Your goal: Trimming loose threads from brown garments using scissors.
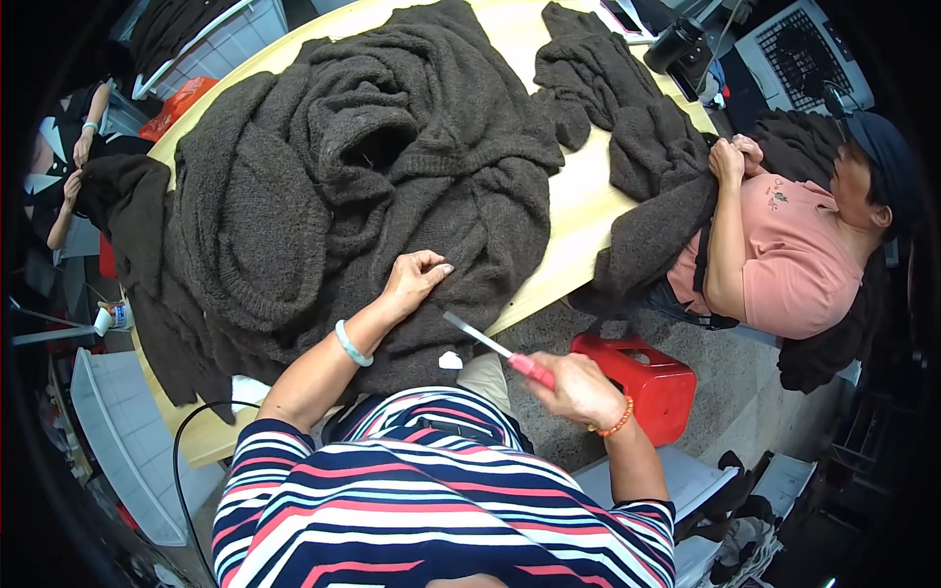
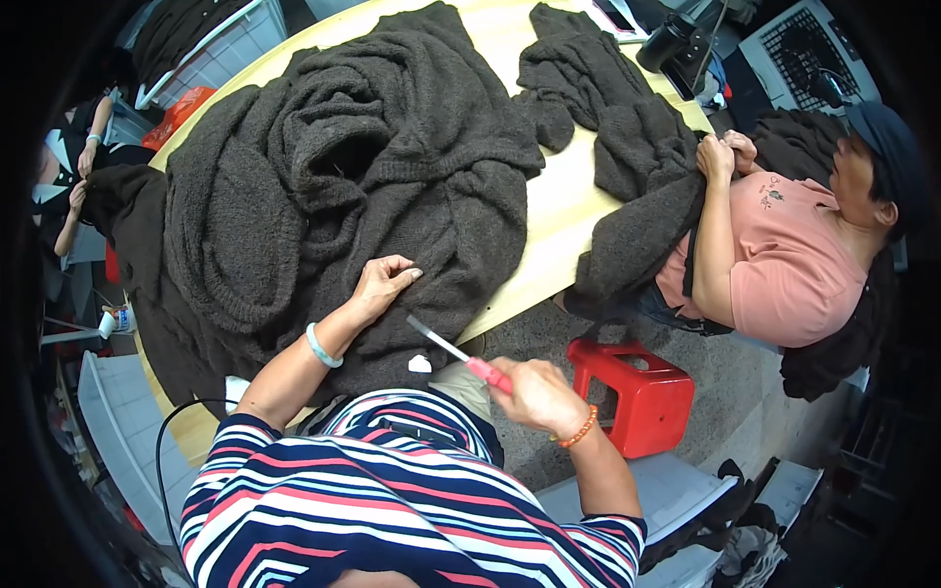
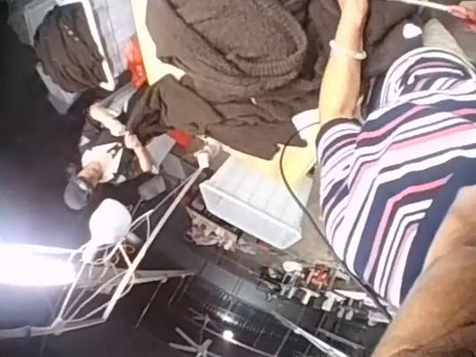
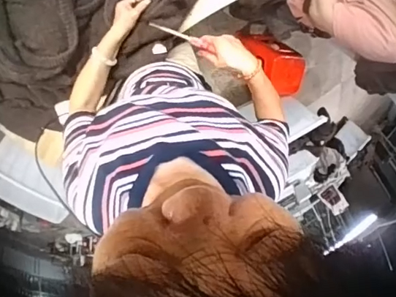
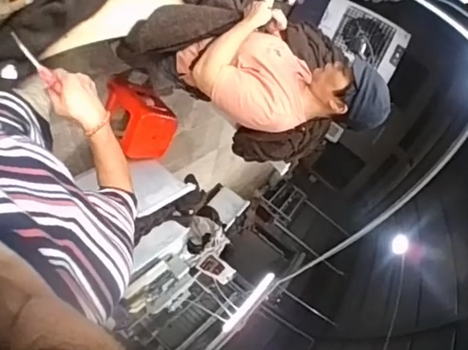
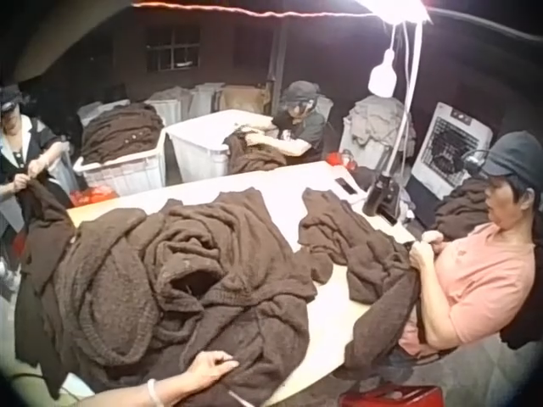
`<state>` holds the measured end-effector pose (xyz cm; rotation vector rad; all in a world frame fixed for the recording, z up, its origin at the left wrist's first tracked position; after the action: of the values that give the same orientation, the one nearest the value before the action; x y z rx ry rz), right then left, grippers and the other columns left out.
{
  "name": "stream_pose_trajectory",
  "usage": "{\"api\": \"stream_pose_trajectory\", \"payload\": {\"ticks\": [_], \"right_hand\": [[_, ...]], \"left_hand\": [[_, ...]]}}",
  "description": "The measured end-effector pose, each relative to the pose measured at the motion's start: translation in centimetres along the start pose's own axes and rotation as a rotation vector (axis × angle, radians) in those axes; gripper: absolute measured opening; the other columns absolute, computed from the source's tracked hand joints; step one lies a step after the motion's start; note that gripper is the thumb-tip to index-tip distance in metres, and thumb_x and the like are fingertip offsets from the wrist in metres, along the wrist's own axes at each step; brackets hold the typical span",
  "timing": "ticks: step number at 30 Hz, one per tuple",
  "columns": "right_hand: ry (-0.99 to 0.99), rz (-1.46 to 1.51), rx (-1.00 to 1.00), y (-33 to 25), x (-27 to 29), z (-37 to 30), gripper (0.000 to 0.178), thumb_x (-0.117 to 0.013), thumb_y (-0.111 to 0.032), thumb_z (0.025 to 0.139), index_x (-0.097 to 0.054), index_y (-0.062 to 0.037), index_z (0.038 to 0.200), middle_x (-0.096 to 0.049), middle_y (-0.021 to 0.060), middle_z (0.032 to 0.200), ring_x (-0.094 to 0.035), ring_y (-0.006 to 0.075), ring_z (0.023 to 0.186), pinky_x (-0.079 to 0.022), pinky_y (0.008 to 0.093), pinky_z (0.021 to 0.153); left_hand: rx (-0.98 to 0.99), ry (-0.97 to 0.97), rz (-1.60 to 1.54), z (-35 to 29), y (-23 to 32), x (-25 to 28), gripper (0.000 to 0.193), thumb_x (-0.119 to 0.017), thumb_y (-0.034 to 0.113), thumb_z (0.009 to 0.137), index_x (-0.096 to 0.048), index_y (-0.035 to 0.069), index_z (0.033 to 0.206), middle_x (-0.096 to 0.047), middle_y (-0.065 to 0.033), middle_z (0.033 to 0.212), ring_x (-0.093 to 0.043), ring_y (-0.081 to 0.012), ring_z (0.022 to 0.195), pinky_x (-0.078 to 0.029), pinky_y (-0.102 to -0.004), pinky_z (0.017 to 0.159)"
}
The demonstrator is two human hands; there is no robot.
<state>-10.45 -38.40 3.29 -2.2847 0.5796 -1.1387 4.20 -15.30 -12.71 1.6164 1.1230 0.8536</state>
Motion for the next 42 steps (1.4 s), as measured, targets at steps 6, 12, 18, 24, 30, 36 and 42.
{"api": "stream_pose_trajectory", "payload": {"ticks": [6, 12, 18, 24, 30, 36, 42], "right_hand": [[0.147, 0.017, -0.007, 2.7, 0.0, -0.9, 0.030, -0.067, -0.018, 0.087, -0.061, -0.0045, 0.114, -0.066, 0.0222, 0.084, -0.065, 0.0418, 0.081, -0.052, 0.0459, 0.070], [0.033, 0.044, 0.086, 1.9, -0.9, -0.6, 0.028, -0.067, -0.016, 0.087, -0.062, -0.0044, 0.112, -0.066, 0.0212, 0.084, -0.065, 0.0399, 0.078, -0.051, 0.0427, 0.069], [-0.177, 0.004, 0.146, 0.2, -1.8, -1.2, 0.028, -0.066, -0.019, 0.087, -0.064, -0.0069, 0.113, -0.067, 0.0199, 0.085, -0.066, 0.0395, 0.078, -0.052, 0.0438, 0.069], [-0.063, -0.277, 0.333, 0.1, -7.1, 3.3, 0.040, -0.065, -0.024, 0.090, -0.060, -0.0064, 0.125, -0.067, 0.0244, 0.103, -0.067, 0.0334, 0.093, -0.053, 0.0385, 0.083], [0.322, -0.361, 0.480, 3.6, -1.0, 2.6, 0.047, -0.064, -0.025, 0.092, -0.054, -0.0038, 0.133, -0.061, 0.0243, 0.122, -0.062, 0.0304, 0.111, -0.048, 0.0349, 0.097], [0.603, -0.418, 0.475, 11.8, 7.9, -5.0, 0.049, -0.064, -0.024, 0.093, -0.052, -0.0024, 0.135, -0.055, 0.0226, 0.131, -0.055, 0.0305, 0.119, -0.043, 0.0346, 0.103], [0.867, -0.471, 0.426, 14.7, 19.6, -4.5, 0.052, -0.063, -0.024, 0.094, -0.050, -0.0009, 0.138, -0.049, 0.0208, 0.139, -0.049, 0.0307, 0.127, -0.038, 0.0344, 0.109]], "left_hand": [[-0.338, -0.289, 1.105, -10.1, 7.2, 1.1, 0.084, -0.081, 0.049, 0.071, -0.051, 0.003, 0.135, -0.054, -0.0208, 0.123, -0.047, -0.0361, 0.124, -0.032, -0.0520, 0.106], [-0.263, -0.126, 0.854, -9.1, 5.7, 3.4, 0.042, -0.067, -0.006, 0.070, -0.065, 0.002, 0.111, -0.069, -0.0188, 0.102, -0.069, -0.0320, 0.098, -0.052, -0.0321, 0.085], [-0.196, -0.221, -0.079, -7.6, 14.3, 3.3, 0.035, -0.057, -0.010, 0.078, -0.064, -0.003, 0.111, -0.069, -0.0024, 0.101, -0.061, -0.0081, 0.095, -0.047, -0.0225, 0.087], [-0.360, -0.423, -0.326, -10.2, 25.3, -1.7, 0.023, -0.062, -0.003, 0.089, -0.064, -0.002, 0.111, -0.066, -0.0064, 0.109, -0.062, -0.0119, 0.102, -0.049, -0.0258, 0.091], [-0.469, -0.793, -0.560, -14.8, 26.5, -7.8, 0.017, -0.063, 0.003, 0.090, -0.060, -0.004, 0.106, -0.066, -0.0107, 0.103, -0.066, -0.0187, 0.094, -0.050, -0.0301, 0.082], [-0.619, -0.791, -0.669, -13.9, 27.3, -6.9, 0.019, -0.065, 0.007, 0.092, -0.061, -0.005, 0.107, -0.066, -0.0142, 0.096, -0.066, -0.0271, 0.085, -0.051, -0.0340, 0.073], [-0.841, -0.652, -0.656, -8.8, 28.2, -10.0, 0.028, -0.063, 0.001, 0.087, -0.061, -0.005, 0.114, -0.066, -0.0159, 0.107, -0.063, -0.0305, 0.098, -0.048, -0.0379, 0.087]]}}
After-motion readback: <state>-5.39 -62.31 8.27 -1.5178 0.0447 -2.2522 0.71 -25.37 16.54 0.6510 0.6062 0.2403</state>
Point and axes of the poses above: each hand's wrist, its own z-axis towards the middle knuckle, its own x-axis out of the back of the hand, y = z × x, the point moved 3 cm from there along z, towards the middle knuckle
